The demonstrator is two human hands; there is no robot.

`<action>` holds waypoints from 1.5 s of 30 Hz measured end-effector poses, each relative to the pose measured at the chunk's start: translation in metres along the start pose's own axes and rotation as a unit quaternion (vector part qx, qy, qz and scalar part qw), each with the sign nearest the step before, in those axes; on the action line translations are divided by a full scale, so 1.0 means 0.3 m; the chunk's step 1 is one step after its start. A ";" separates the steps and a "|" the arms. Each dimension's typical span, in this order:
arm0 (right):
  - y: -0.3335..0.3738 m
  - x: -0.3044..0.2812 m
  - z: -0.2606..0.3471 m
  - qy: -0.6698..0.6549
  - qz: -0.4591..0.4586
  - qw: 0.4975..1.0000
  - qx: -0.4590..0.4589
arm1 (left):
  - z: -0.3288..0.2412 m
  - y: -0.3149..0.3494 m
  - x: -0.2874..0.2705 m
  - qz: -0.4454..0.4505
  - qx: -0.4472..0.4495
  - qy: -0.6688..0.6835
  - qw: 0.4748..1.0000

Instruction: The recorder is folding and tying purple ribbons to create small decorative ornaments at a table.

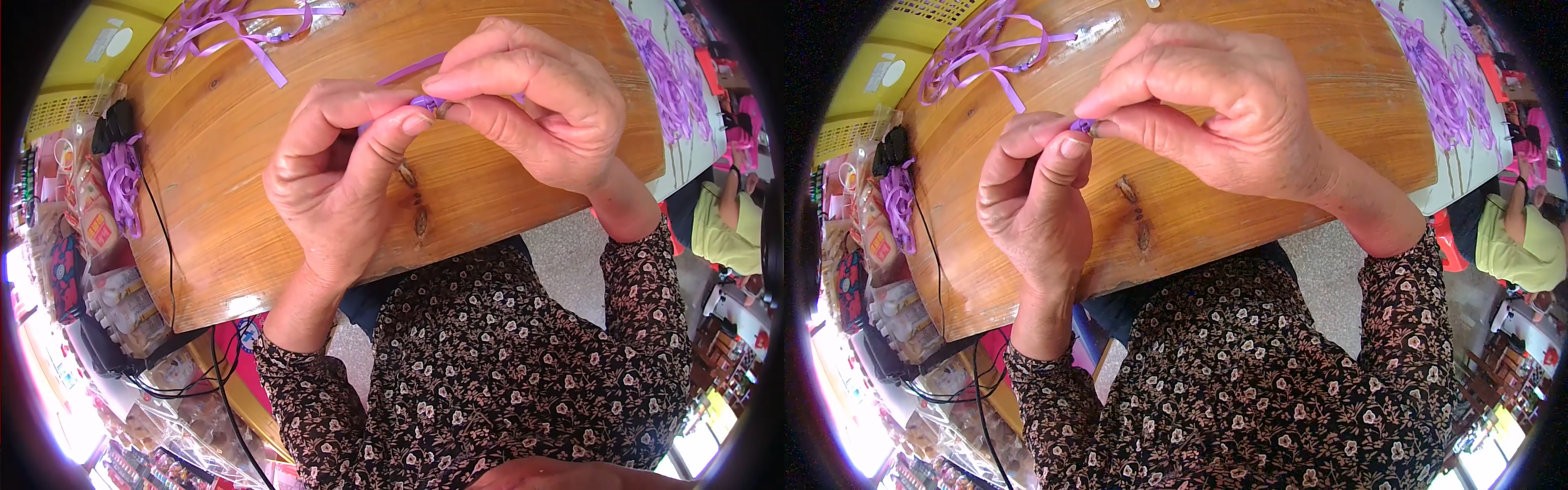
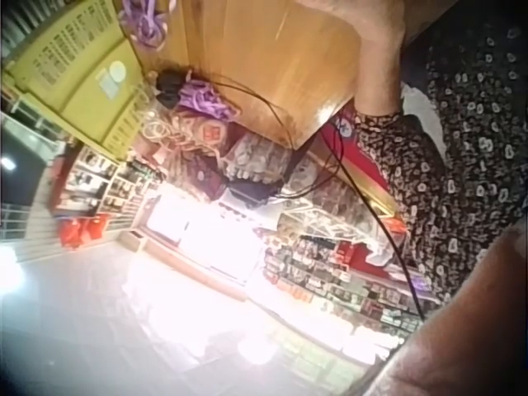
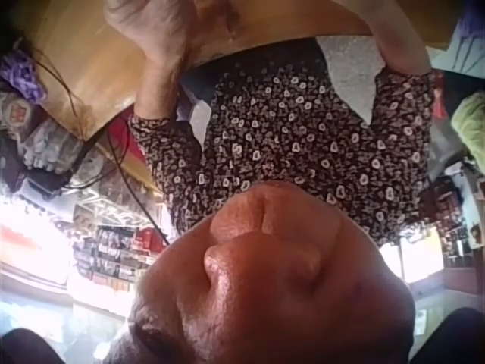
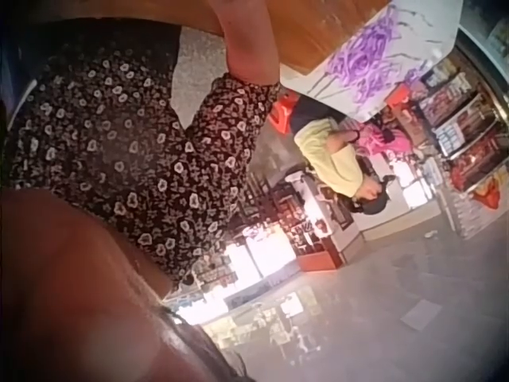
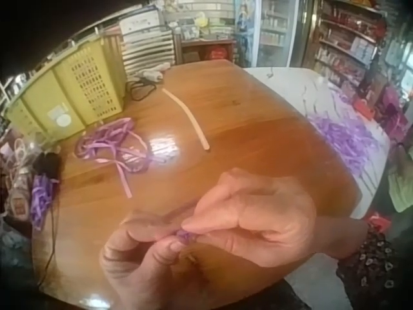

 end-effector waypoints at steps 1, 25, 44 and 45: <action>-0.001 -0.003 0.003 0.022 0.011 0.999 -0.023 | -0.001 0.001 0.002 0.000 0.000 0.000 1.000; -0.030 0.010 -0.140 -0.214 0.077 0.940 -0.253 | 0.006 -0.013 0.012 -0.003 0.099 -0.240 0.966; -0.020 -0.093 0.050 -0.112 0.071 0.977 0.164 | -0.019 -0.011 0.020 0.019 0.051 -0.226 0.973; -0.019 -0.093 0.048 -0.121 0.072 0.977 0.160 | -0.019 -0.010 0.020 0.009 0.036 -0.224 0.974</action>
Point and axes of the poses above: each hand's wrist, its own y-axis away from the middle knuckle, its own x-axis out of the palm, z = x × y, the point moved 1 cm from there along -y, towards the middle knuckle, and after that the axes turned 14 degrees about z, right-handed, at the moved point
